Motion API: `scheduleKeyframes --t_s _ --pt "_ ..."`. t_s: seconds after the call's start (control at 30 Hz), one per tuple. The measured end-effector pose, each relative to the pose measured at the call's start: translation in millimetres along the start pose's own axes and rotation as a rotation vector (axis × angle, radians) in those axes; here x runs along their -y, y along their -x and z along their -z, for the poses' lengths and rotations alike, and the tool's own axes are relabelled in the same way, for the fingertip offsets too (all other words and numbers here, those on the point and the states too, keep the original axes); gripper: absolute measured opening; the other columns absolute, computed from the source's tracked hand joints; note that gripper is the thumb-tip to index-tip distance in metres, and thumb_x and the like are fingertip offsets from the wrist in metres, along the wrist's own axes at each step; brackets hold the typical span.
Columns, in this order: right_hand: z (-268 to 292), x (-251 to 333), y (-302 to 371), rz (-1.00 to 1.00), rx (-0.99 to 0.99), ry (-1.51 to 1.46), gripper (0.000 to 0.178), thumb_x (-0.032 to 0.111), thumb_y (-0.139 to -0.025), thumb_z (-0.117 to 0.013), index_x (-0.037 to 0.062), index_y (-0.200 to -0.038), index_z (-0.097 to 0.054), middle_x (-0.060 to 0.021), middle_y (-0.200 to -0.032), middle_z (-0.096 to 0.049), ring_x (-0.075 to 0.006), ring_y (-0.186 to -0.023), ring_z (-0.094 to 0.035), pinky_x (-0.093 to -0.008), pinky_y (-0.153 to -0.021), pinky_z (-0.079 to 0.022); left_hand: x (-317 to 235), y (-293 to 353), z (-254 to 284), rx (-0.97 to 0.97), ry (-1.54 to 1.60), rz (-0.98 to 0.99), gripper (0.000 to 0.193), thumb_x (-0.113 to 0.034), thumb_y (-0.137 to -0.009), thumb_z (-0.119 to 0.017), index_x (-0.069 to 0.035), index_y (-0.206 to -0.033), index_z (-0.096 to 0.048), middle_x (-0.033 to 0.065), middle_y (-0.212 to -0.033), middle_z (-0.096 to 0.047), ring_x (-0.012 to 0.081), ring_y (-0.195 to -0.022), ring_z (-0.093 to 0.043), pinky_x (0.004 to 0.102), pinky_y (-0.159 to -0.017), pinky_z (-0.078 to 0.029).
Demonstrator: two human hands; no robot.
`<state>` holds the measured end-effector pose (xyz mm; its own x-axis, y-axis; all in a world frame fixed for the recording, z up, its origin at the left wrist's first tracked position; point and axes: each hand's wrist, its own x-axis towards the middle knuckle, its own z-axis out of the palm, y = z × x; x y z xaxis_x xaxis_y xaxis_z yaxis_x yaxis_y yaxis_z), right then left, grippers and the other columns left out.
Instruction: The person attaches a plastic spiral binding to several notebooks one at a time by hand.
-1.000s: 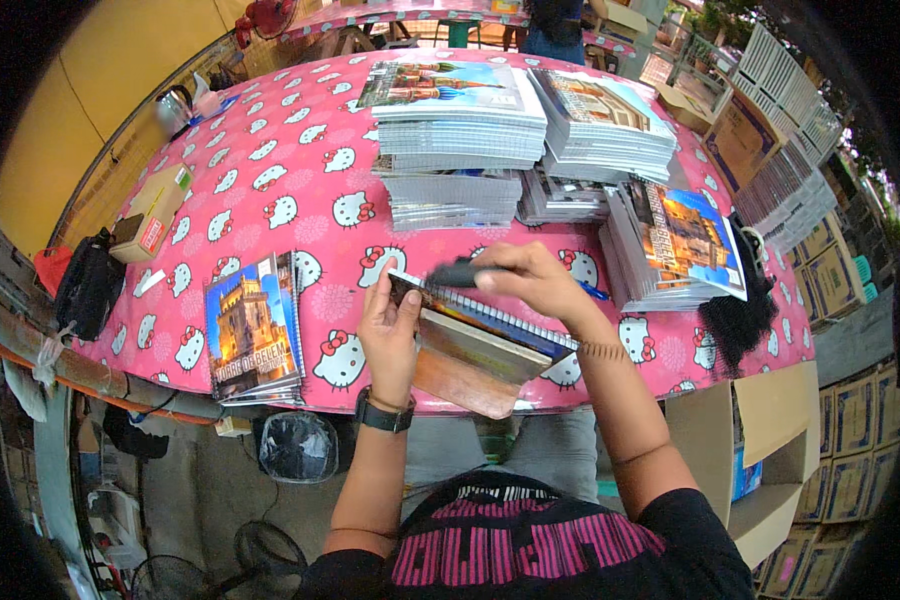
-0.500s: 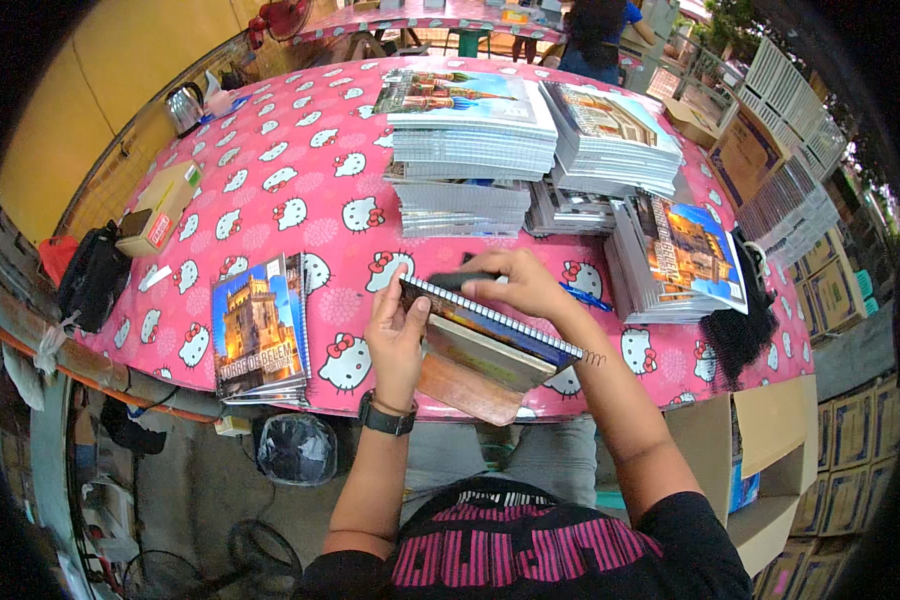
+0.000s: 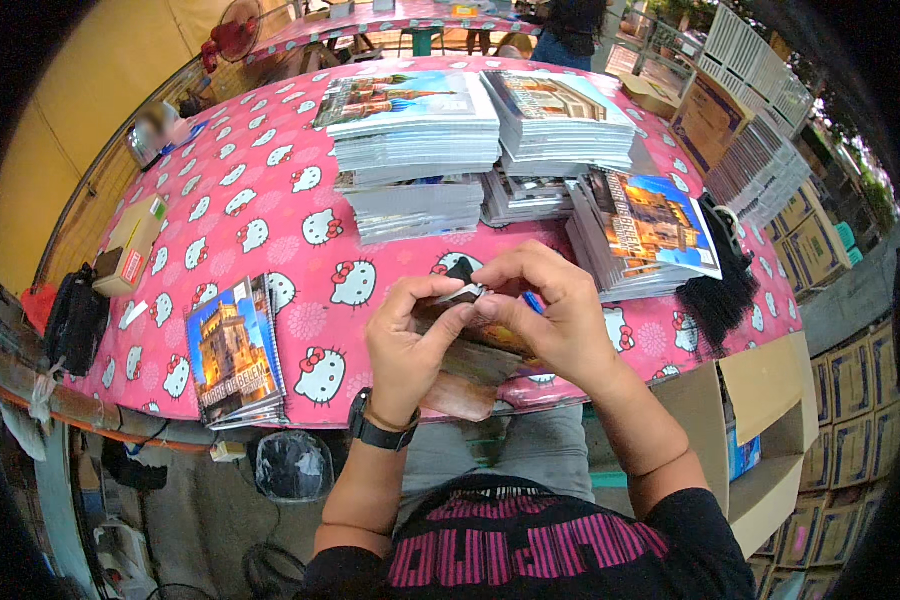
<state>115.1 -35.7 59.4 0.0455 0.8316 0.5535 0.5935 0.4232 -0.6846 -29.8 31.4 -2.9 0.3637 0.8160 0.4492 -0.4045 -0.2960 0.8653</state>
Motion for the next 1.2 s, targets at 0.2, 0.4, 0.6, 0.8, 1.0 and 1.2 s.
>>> scheduleKeyframes --t_s 0.2,0.4,0.6,0.8,1.0,1.2 --pt "-6 6 0 0.063 0.004 -0.024 0.022 0.006 -0.074 -0.067 0.0028 -0.094 -0.061 -0.0081 -0.085 -0.059 -0.0177 -0.074 -0.057 -0.0288 -0.065 -0.047 8 2 1 -0.010 -0.011 -0.093 0.019 0.001 -0.078 -0.066 -0.002 -0.094 -0.057 0.0049 -0.089 -0.061 0.0122 -0.084 -0.060 0.0254 -0.075 -0.048" --pt "-5 4 -7 0.230 0.170 0.048 0.030 0.006 -0.073 -0.065 0.0048 -0.102 -0.059 -0.0089 -0.087 -0.059 -0.0199 -0.072 -0.056 -0.0290 -0.066 -0.045 1 7 2 0.056 0.016 -0.074 0.020 -0.002 -0.078 -0.067 -0.002 -0.094 -0.055 0.0051 -0.087 -0.062 0.0111 -0.080 -0.060 0.0257 -0.071 -0.049" --pt "-7 14 -8 0.262 0.153 0.236 0.041 0.004 -0.074 -0.065 0.0056 -0.114 -0.058 -0.0112 -0.083 -0.059 -0.0241 -0.068 -0.057 -0.0319 -0.060 -0.046 8 7 8 0.002 -0.044 -0.148 0.023 -0.006 -0.079 -0.069 -0.002 -0.097 -0.055 0.0072 -0.089 -0.063 0.0133 -0.084 -0.060 0.0270 -0.073 -0.049" --pt "-14 8 -7 0.314 0.041 0.358 0.047 0.003 -0.075 -0.066 0.0060 -0.121 -0.055 -0.0125 -0.080 -0.060 -0.0248 -0.069 -0.060 -0.0318 -0.062 -0.048 11 -1 3 -0.050 -0.332 -0.143 0.022 -0.015 -0.077 -0.071 -0.003 -0.091 -0.059 0.0093 -0.082 -0.060 0.0242 -0.077 -0.058 0.0325 -0.069 -0.046" --pt "-24 26 -26 0.085 -0.027 -0.204 0.051 0.001 -0.074 -0.070 0.0055 -0.122 -0.053 -0.0064 -0.087 -0.062 -0.0100 -0.078 -0.059 -0.0262 -0.071 -0.050 -13 -12 16 -0.149 -0.344 -0.353 0.021 -0.018 -0.080 -0.071 -0.003 -0.091 -0.060 0.0045 -0.082 -0.061 0.0099 -0.076 -0.057 0.0243 -0.068 -0.046" --pt "-52 95 -75 0.220 0.194 -0.484 0.051 0.002 -0.073 -0.070 0.0009 -0.121 -0.052 -0.0015 -0.085 -0.056 -0.0084 -0.082 -0.054 -0.0195 -0.069 -0.045 -93 -14 67 -0.266 -0.301 -0.598 0.020 -0.010 -0.075 -0.073 -0.005 -0.090 -0.061 0.0046 -0.082 -0.060 0.0138 -0.074 -0.054 0.0273 -0.066 -0.044"
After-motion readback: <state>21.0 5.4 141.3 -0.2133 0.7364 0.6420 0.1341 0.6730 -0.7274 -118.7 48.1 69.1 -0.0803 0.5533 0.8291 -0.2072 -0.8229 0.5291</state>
